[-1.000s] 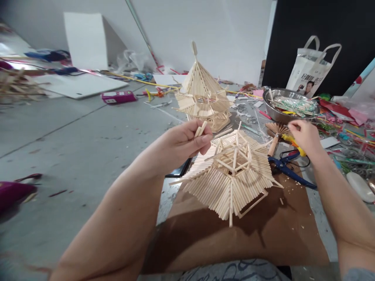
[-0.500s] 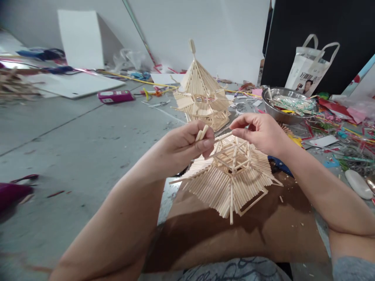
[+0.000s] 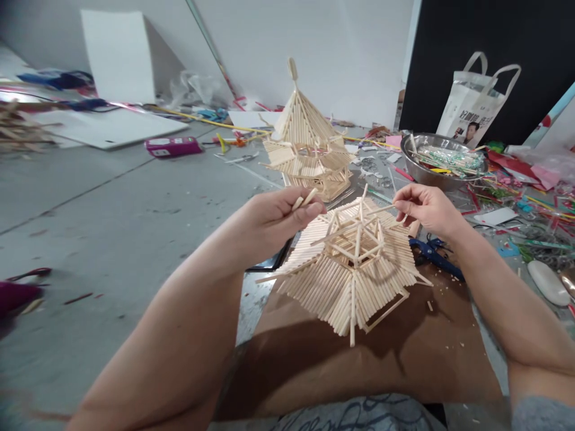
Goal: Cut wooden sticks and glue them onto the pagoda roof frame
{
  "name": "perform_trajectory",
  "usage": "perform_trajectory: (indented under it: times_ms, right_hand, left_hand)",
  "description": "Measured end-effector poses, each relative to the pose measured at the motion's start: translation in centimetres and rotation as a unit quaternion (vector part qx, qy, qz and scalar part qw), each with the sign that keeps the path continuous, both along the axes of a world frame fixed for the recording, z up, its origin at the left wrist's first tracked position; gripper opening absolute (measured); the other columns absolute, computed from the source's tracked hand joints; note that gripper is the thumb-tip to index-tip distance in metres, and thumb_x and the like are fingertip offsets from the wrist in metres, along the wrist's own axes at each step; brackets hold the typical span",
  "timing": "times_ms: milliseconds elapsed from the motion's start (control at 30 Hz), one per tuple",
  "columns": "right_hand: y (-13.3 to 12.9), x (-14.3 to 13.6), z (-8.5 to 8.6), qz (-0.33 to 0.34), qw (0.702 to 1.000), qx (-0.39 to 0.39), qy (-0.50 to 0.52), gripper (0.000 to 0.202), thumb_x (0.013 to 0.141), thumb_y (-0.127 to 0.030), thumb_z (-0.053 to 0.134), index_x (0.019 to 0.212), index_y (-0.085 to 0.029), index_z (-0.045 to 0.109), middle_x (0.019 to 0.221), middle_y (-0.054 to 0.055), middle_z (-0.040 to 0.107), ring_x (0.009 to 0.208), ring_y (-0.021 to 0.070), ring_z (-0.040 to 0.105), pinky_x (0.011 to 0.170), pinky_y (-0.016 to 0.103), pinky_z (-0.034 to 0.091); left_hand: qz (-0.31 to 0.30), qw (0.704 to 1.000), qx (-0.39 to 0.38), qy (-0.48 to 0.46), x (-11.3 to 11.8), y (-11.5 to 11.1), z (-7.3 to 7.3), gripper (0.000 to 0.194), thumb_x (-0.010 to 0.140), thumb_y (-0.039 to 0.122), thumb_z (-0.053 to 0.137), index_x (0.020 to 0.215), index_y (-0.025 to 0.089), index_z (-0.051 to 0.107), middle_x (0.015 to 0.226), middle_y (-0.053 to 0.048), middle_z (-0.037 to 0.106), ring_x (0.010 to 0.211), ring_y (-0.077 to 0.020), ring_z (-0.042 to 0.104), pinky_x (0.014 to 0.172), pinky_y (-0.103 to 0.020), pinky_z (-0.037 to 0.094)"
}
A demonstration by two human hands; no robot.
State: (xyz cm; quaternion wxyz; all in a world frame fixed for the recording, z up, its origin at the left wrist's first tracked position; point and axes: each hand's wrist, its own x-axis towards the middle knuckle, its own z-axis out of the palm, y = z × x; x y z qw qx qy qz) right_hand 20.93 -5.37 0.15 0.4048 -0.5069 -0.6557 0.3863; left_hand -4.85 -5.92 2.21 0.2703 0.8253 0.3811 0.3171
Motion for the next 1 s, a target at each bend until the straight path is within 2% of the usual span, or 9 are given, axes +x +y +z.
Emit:
perform_trajectory:
  times_ms: [467,1000]
  right_hand:
    - [0.26,-0.84,-0.72,0.027,1.000,0.002,-0.011,0.016,0.072,-0.031,0.063,0.073,-0.017,0.057,0.054,-0.004,0.052,0.046,0.0070,0.050,0.047,0.022,0.043]
    - [-0.16,-0.79,-0.95,0.021,1.000,0.013,-0.001,0.023,0.070,-0.038,0.065,0.072,-0.017,0.056,0.053,-0.004,0.052,0.047,0.0079,0.049,0.048,0.023,0.042]
  left_hand:
    - [0.006,1.000,-0.007,0.021,0.03,0.16,-0.06,0.022,0.082,0.030,0.040,0.065,0.016,0.040,0.058,0.004,0.033,0.055,-0.0079,0.031,0.051,-0.021,0.028]
    - [0.012,0.998,0.007,0.054,-0.08,0.06,0.05,0.026,0.082,0.032,0.040,0.062,0.016,0.039,0.056,0.004,0.032,0.053,-0.0073,0.030,0.049,-0.021,0.027]
